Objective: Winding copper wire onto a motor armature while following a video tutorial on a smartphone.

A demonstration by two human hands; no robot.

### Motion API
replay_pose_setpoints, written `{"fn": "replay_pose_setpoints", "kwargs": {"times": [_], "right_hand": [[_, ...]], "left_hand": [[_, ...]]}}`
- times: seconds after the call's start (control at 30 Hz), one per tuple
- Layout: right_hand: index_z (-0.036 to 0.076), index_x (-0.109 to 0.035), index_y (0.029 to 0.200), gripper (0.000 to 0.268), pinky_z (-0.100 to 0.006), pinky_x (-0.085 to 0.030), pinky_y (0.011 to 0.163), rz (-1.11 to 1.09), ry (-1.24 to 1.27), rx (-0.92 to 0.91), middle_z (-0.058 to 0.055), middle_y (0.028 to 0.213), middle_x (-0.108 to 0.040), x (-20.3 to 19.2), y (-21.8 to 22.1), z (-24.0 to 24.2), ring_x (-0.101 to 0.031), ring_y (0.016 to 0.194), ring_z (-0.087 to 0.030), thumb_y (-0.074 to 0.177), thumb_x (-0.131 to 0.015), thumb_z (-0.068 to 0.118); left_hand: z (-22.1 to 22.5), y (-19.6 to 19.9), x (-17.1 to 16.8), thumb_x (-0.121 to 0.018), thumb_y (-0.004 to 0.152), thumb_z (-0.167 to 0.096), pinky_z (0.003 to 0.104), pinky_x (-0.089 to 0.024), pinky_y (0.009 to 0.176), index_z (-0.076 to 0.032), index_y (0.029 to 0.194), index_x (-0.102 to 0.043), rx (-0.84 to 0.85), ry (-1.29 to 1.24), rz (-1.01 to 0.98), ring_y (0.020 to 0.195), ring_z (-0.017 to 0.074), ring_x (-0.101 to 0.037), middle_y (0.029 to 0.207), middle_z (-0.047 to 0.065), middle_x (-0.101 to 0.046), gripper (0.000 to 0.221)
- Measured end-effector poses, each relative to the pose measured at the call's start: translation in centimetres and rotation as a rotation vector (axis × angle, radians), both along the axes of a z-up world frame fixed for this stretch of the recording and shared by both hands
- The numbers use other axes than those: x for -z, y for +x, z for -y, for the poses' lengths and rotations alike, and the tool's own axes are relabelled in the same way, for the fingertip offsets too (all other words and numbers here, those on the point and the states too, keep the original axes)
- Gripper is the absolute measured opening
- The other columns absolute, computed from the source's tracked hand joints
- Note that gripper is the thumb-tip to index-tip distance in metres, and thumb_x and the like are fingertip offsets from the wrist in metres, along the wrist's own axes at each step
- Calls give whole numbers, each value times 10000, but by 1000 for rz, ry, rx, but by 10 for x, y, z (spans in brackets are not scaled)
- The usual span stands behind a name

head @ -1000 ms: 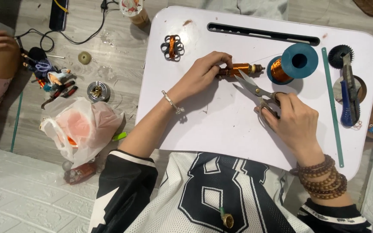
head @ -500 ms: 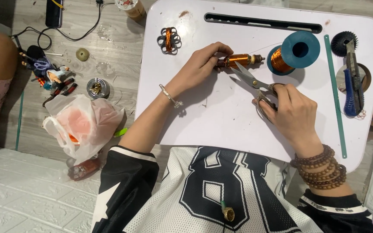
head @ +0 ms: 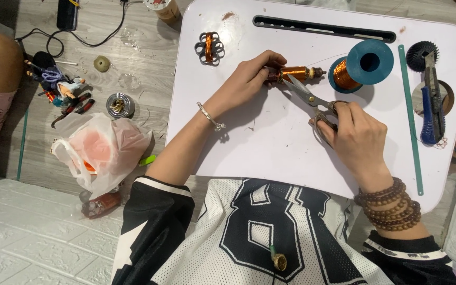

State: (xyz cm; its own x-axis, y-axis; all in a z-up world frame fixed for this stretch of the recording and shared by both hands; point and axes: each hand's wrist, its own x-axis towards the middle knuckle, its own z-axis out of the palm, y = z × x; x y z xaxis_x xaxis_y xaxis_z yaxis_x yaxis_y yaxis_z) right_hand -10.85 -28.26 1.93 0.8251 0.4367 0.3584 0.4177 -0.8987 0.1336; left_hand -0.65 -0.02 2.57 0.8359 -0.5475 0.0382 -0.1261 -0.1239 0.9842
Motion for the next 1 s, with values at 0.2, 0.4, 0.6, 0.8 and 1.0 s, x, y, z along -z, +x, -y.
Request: {"fn": "replay_pose_setpoints", "kwargs": {"times": [0.2, 0.4, 0.6, 0.8, 1.0], "right_hand": [[105, -688, 1039, 549, -220, -256, 432, 69, -59, -4, 12, 796, -549, 5, 1, -1, -455, 525, -96, 1087, -440, 593], [122, -689, 997, 523, -221, -229, 438, 96, -81, -12, 21, 790, -562, 5, 0, -1, -432, 504, -85, 1115, -429, 561], [128, -688, 962, 479, -220, -250, 461, 175, -97, -32, 21, 796, -576, 1, 1, -6, -477, 535, -92, 1146, -440, 494], [126, -673, 977, 490, -236, -282, 486, 159, -82, -54, 12, 805, -573, 0, 8, -4, -507, 582, -119, 1151, -400, 493], [36, -708, 1092, 407, -291, -440, 498, -97, 188, -17, -64, 959, -701, 1, 16, 9, -639, 748, -179, 927, -899, 356]], "left_hand": [[0, 0, 3, -279, 990, -48, 291, -552, 834, -74, 1236, -522, -10, -16, -15, 971, 185, -644, 1170, 131, -649, 348], [0, 2, 7, -280, 980, -44, 316, -571, 925, -81, 1250, -524, -12, 17, 25, 1037, 210, -683, 1209, 137, -658, 366], [-1, 1, 4, -277, 992, -65, 313, -558, 910, -80, 1254, -523, -10, 9, 13, 1036, 205, -671, 1205, 138, -653, 360], [-2, 2, 4, -299, 977, -36, 300, -560, 924, -79, 1247, -543, -4, -33, -32, 1038, 194, -655, 1220, 131, -648, 366], [-1, -4, -5, -438, 889, -20, 387, -536, 1040, -72, 1302, -512, 38, 105, 108, 1231, 276, -633, 1310, 137, -649, 423]]}}
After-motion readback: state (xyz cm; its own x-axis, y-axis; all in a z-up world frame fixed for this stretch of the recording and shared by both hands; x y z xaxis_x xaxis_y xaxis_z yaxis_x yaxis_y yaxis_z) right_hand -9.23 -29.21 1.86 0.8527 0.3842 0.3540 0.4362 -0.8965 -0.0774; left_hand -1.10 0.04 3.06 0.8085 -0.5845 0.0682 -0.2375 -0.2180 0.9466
